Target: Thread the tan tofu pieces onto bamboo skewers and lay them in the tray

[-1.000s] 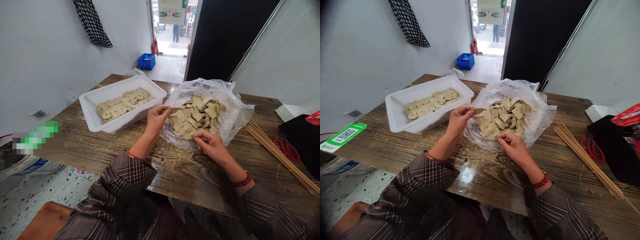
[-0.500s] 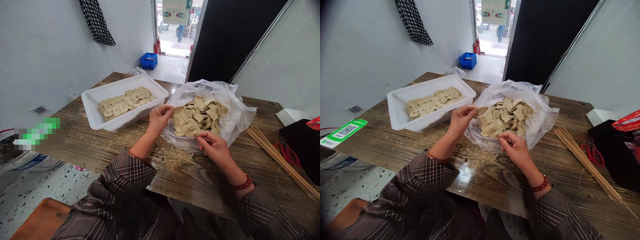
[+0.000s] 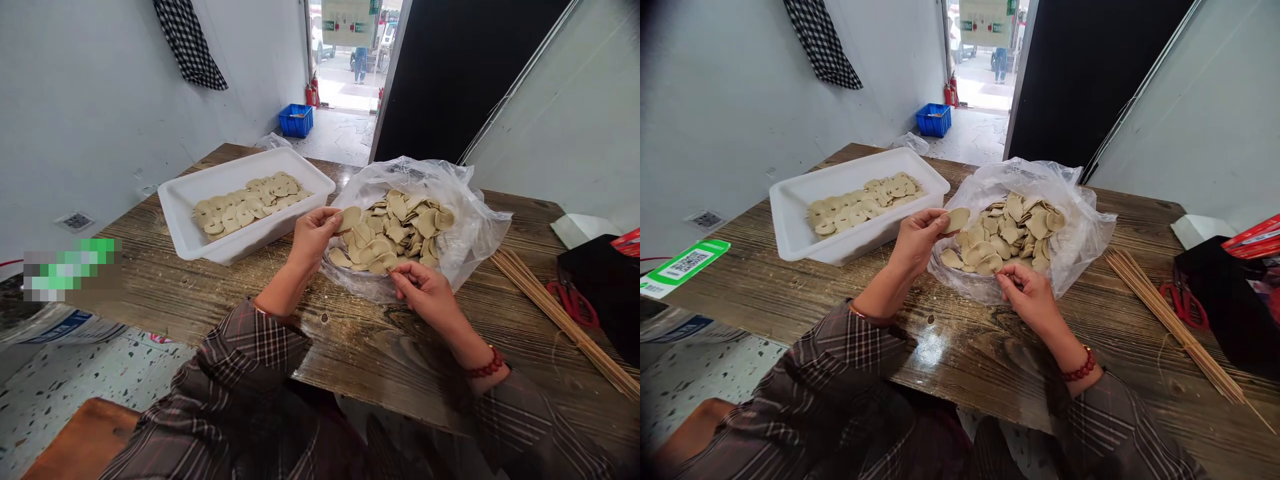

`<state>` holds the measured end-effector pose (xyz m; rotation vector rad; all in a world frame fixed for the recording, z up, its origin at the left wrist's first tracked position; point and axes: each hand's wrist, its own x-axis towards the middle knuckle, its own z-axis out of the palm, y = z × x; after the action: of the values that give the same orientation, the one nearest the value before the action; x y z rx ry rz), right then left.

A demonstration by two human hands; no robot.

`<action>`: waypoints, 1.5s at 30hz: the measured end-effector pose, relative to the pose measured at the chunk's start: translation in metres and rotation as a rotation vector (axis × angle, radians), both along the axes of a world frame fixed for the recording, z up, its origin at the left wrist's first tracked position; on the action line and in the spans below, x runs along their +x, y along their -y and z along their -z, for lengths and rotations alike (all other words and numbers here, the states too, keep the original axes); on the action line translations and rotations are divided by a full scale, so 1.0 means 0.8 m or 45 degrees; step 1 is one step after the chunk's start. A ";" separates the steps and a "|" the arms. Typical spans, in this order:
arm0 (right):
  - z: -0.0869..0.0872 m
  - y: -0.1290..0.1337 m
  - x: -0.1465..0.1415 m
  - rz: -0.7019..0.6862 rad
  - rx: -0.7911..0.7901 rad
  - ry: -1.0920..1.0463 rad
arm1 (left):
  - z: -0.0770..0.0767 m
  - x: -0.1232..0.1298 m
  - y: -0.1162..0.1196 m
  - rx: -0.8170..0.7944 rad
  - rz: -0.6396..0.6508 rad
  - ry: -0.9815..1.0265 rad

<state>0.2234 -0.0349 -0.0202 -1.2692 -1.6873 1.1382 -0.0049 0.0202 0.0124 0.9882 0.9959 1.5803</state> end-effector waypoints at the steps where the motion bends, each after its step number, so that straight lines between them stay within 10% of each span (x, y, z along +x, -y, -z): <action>1: 0.001 0.000 0.000 0.002 0.002 0.007 | 0.000 0.000 0.000 0.003 -0.005 -0.009; 19: -0.001 0.000 -0.001 0.040 0.127 0.145 | 0.002 0.009 0.005 0.089 -0.067 -0.427; 32: -0.001 0.003 -0.001 0.037 0.194 0.096 | -0.003 0.007 0.006 -0.088 0.148 0.169; 45: 0.000 0.005 0.000 0.063 0.247 0.114 | 0.001 0.010 0.009 -0.148 0.219 0.247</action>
<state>0.2234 -0.0386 -0.0199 -1.2475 -1.7743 0.8768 0.0033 0.0133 0.0119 0.8024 0.8359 1.4290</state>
